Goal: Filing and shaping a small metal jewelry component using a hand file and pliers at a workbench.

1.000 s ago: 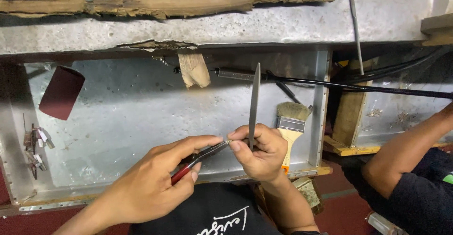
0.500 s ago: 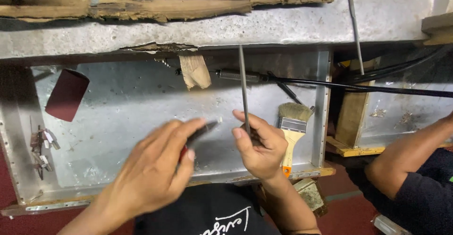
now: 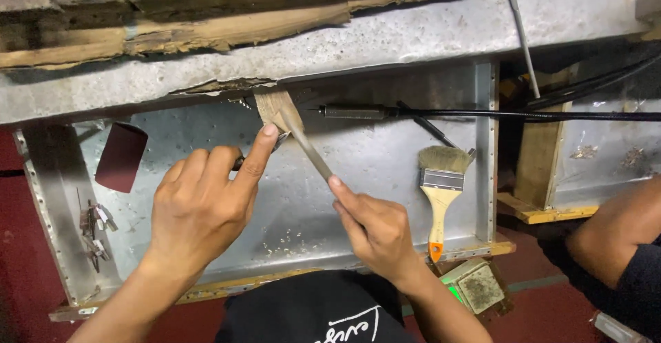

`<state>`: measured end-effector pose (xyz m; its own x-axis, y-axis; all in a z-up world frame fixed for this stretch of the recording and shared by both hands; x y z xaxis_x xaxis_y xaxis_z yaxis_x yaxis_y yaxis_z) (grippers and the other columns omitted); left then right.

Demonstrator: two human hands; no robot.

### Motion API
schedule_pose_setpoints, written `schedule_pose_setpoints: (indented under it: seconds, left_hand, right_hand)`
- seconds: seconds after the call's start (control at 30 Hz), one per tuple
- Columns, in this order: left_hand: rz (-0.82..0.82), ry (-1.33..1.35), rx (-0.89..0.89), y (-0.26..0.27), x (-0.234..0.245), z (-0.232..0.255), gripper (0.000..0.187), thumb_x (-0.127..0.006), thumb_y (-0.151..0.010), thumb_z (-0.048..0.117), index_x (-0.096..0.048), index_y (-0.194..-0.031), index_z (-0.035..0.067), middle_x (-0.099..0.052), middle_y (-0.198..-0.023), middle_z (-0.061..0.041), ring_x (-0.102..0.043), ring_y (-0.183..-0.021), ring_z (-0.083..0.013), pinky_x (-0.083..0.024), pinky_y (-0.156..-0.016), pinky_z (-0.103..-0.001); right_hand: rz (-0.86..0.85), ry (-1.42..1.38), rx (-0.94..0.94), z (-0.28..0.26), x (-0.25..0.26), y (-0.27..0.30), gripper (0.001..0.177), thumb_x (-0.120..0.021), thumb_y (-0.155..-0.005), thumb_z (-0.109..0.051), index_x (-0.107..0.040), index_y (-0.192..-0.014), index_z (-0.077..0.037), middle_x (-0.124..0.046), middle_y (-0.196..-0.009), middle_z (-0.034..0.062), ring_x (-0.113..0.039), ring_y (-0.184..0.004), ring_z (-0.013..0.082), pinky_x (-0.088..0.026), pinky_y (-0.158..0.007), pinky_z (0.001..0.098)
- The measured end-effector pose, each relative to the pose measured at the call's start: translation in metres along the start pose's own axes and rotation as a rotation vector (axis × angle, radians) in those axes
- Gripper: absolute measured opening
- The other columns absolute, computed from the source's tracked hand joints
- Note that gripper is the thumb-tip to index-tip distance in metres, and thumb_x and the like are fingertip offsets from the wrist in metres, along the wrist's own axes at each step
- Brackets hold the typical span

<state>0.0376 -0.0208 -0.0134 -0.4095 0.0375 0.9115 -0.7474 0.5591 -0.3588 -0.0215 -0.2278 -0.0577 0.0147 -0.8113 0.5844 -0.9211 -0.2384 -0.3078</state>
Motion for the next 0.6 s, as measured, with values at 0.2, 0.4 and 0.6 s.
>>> schedule_pose_setpoints:
  seconds: [0.2,0.4,0.6]
  left_hand:
    - [-0.075,-0.060,-0.053,-0.006,0.003,0.000,0.058,-0.053,-0.100,0.002,-0.060,-0.154,0.024,-0.041,-0.078,0.003,-0.040,-0.064,-0.0181,-0.041,-0.058,-0.031]
    - [-0.069,-0.059,-0.054,-0.006,0.002,-0.001,0.063,-0.053,-0.097,-0.002,-0.060,-0.155,0.023,-0.040,-0.077,0.003,-0.038,-0.063,-0.0182,-0.039,-0.055,-0.031]
    - [-0.072,-0.061,-0.058,-0.007,0.000,-0.001,0.055,-0.053,-0.101,0.002,-0.063,-0.151,0.024,-0.040,-0.077,0.002,-0.040,-0.063,-0.0196,-0.039,-0.057,-0.032]
  right_hand:
    - [0.023,-0.019,0.067,-0.003,-0.002,-0.008,0.044,-0.069,-0.098,0.007,-0.056,-0.139,0.000,-0.081,-0.101,0.0116,-0.061,-0.057,0.0081,-0.055,-0.053,0.0231]
    - [0.038,0.048,0.090,0.005,0.001,-0.002,0.047,-0.072,-0.100,0.009,-0.058,-0.142,-0.005,-0.048,-0.065,0.0002,-0.039,-0.052,0.0123,-0.038,-0.049,0.0294]
    - [0.026,0.094,0.138,0.002,-0.012,-0.014,0.045,-0.068,-0.102,0.009,-0.058,-0.144,-0.005,-0.039,-0.060,-0.0040,-0.033,-0.049,0.0101,-0.032,-0.047,0.0307]
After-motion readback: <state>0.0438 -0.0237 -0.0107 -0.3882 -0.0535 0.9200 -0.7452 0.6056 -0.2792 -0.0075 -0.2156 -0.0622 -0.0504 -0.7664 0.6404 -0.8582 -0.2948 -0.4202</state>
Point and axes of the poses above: each hand's wrist, its own y-axis away from the middle knuckle, its own x-axis out of the back of the hand, z = x × y, the point moved 6 cm from there along -y, towards the middle knuckle
